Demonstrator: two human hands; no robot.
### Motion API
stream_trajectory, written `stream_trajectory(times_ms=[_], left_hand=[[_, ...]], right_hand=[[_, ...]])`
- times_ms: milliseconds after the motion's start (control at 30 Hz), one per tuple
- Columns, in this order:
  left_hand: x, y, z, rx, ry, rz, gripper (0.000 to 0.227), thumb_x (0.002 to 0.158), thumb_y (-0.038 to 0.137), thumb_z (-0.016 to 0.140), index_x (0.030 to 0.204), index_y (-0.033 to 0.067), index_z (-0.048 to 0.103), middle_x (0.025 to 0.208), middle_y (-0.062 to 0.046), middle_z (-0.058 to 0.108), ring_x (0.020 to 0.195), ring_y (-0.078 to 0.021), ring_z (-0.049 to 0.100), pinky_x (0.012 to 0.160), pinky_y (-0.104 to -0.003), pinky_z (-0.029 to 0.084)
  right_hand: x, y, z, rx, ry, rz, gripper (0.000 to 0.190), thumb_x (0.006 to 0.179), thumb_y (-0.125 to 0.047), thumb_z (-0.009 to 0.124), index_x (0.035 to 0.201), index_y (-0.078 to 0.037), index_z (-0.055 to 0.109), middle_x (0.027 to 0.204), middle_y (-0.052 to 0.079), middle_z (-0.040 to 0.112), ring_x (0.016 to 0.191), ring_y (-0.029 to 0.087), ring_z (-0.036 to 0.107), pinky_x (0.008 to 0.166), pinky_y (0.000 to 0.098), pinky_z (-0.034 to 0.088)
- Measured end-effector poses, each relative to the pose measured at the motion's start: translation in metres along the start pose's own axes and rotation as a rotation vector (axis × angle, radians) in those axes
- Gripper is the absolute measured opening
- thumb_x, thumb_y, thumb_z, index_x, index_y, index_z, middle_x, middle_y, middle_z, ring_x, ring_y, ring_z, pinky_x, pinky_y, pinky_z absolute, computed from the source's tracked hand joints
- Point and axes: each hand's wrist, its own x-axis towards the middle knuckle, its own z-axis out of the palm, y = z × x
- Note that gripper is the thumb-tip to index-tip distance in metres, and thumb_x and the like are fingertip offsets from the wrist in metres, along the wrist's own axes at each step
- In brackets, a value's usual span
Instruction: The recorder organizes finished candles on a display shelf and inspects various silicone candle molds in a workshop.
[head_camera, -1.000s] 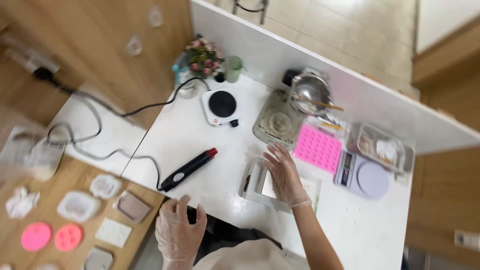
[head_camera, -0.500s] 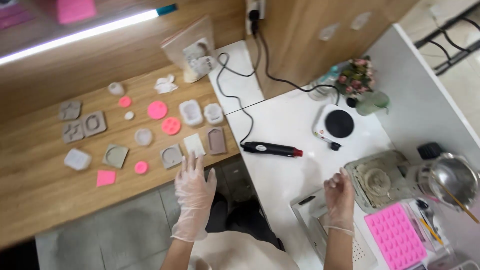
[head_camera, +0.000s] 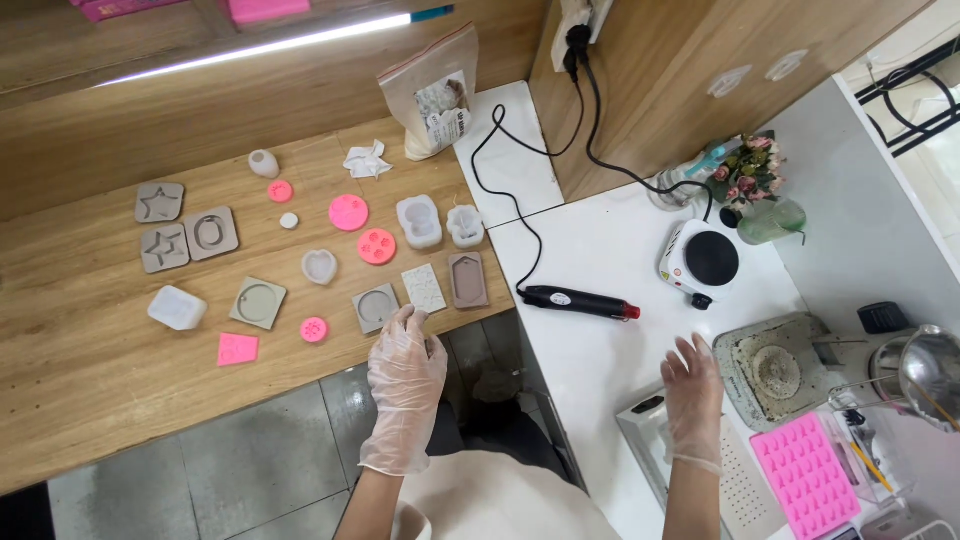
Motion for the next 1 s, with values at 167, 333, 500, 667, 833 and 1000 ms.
stream_trajectory(times_ms=[167, 333, 500, 667, 833, 1000], left_hand=[[-0.003, -0.041, 0.001, 0.059, 0.036, -0.003, 0.045, 0.077, 0.032, 0.075, 0.12, 0.0297, 0.062, 0.125, 0.007, 0.064, 0.118, -0.0159, 0.066, 0.09, -0.034, 0.057], [0.0, -0.085, -0.015, 0.054, 0.043, -0.032, 0.048, 0.076, 0.033, 0.076, 0.122, 0.029, 0.063, 0.126, 0.007, 0.063, 0.12, -0.0141, 0.065, 0.089, -0.033, 0.057], [0.006, -0.131, -0.071, -0.062, -0.086, -0.115, 0.047, 0.085, 0.021, 0.071, 0.129, 0.0078, 0.063, 0.132, -0.008, 0.065, 0.113, -0.0233, 0.067, 0.09, -0.039, 0.056], [-0.017, -0.191, -0.09, -0.027, -0.101, -0.279, 0.052, 0.089, 0.026, 0.065, 0.137, 0.0053, 0.059, 0.134, -0.011, 0.066, 0.113, -0.0283, 0.067, 0.092, -0.038, 0.054], [-0.027, -0.232, -0.105, 0.074, -0.216, -0.351, 0.051, 0.091, 0.029, 0.064, 0.137, 0.0075, 0.058, 0.133, -0.012, 0.066, 0.111, -0.0269, 0.069, 0.088, -0.039, 0.058], [-0.022, -0.236, -0.1, 0.071, -0.115, -0.264, 0.049, 0.09, 0.023, 0.067, 0.134, 0.0045, 0.06, 0.129, -0.013, 0.066, 0.099, -0.0295, 0.07, 0.08, -0.04, 0.056]], right_hand=[[-0.042, 0.01, 0.103, -0.318, -0.095, -0.064, 0.037, 0.096, -0.023, 0.069, 0.131, -0.011, 0.063, 0.116, 0.01, 0.072, 0.094, 0.019, 0.07, 0.09, 0.0317, 0.055], [-0.021, 0.064, 0.203, -0.71, -0.308, -0.154, 0.078, 0.08, -0.035, 0.087, 0.143, -0.006, 0.054, 0.131, 0.018, 0.065, 0.117, 0.029, 0.065, 0.102, 0.0398, 0.053], [-0.017, 0.085, 0.315, -1.163, -0.47, -0.172, 0.092, 0.081, -0.02, 0.078, 0.156, -0.002, 0.029, 0.152, 0.022, 0.041, 0.142, 0.036, 0.042, 0.118, 0.0477, 0.038], [0.054, 0.175, 0.34, -1.545, -0.323, -0.377, 0.11, 0.068, -0.028, 0.082, 0.158, 0.002, 0.026, 0.134, 0.023, 0.05, 0.123, 0.037, 0.053, 0.101, 0.0404, 0.048], [0.06, 0.191, 0.343, -1.497, -0.191, -0.432, 0.096, 0.079, -0.024, 0.079, 0.156, 0.001, 0.029, 0.134, 0.023, 0.051, 0.123, 0.035, 0.055, 0.104, 0.0397, 0.047], [0.07, 0.186, 0.337, -1.226, -0.19, -0.469, 0.081, 0.081, -0.016, 0.076, 0.149, 0.007, 0.038, 0.138, 0.029, 0.051, 0.126, 0.04, 0.054, 0.109, 0.0395, 0.045]])
